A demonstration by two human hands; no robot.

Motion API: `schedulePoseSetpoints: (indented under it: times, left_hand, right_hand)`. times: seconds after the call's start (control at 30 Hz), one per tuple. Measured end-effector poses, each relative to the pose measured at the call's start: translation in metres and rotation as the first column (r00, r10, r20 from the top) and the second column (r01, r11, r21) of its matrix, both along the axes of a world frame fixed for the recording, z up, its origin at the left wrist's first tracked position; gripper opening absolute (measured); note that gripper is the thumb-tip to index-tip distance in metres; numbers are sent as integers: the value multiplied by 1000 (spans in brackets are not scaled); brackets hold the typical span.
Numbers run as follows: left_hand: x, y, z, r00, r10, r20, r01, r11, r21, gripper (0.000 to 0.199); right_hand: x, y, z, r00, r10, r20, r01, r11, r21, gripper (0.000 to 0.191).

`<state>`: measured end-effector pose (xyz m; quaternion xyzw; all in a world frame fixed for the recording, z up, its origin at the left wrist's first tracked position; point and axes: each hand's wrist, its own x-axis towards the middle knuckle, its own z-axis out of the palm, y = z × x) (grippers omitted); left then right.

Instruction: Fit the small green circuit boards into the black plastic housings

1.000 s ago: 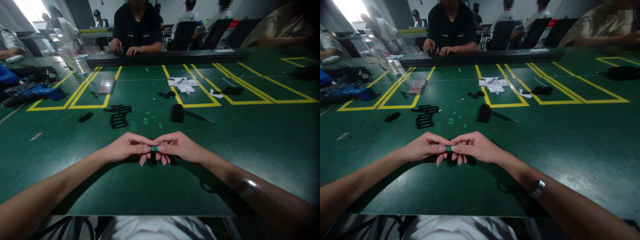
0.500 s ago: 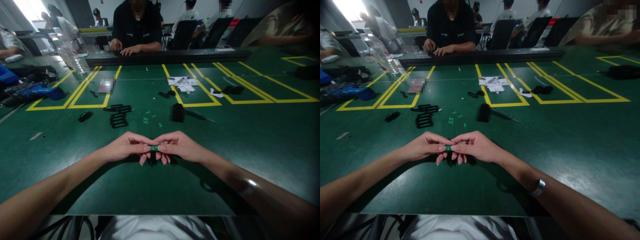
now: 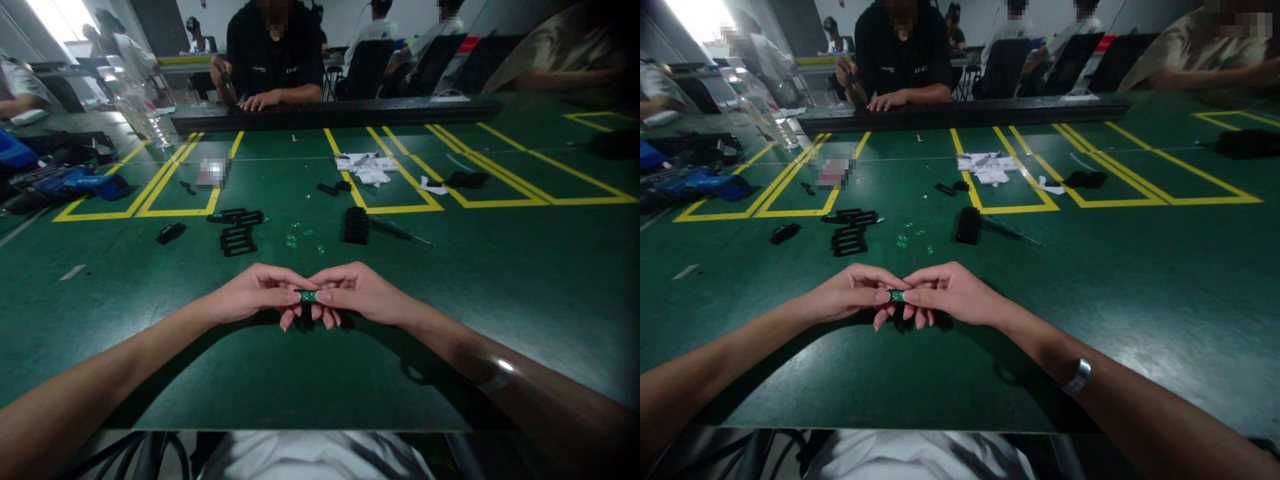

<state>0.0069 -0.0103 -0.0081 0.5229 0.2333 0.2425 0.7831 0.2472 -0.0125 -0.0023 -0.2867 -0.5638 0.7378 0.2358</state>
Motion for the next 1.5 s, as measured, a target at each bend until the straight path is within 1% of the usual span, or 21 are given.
schedulePoseSetpoints:
  times: [0.4,0.77,0.97,1.13,1.5]
  left_hand:
    - [1,0,2,1000,-11,-15,12,999,41,28]
    - [2,0,4,999,-20,-33,22,999,46,30]
    - [1,-1,5,998,-26,-54,28,999,45,33]
    - [-1,-1,5,997,-45,-66,47,998,28,36]
    - [-2,-1,2,996,-62,-60,64,997,31,35]
  right_hand:
    - [1,0,0,1000,-2,9,2,1000,26,37]
    - [1,0,0,1000,16,20,-17,998,61,31]
    - [1,0,-1,1000,11,21,-13,998,62,31]
    - [2,0,0,999,14,37,-16,998,66,33]
    - [1,0,0,1000,8,28,-10,998,54,32]
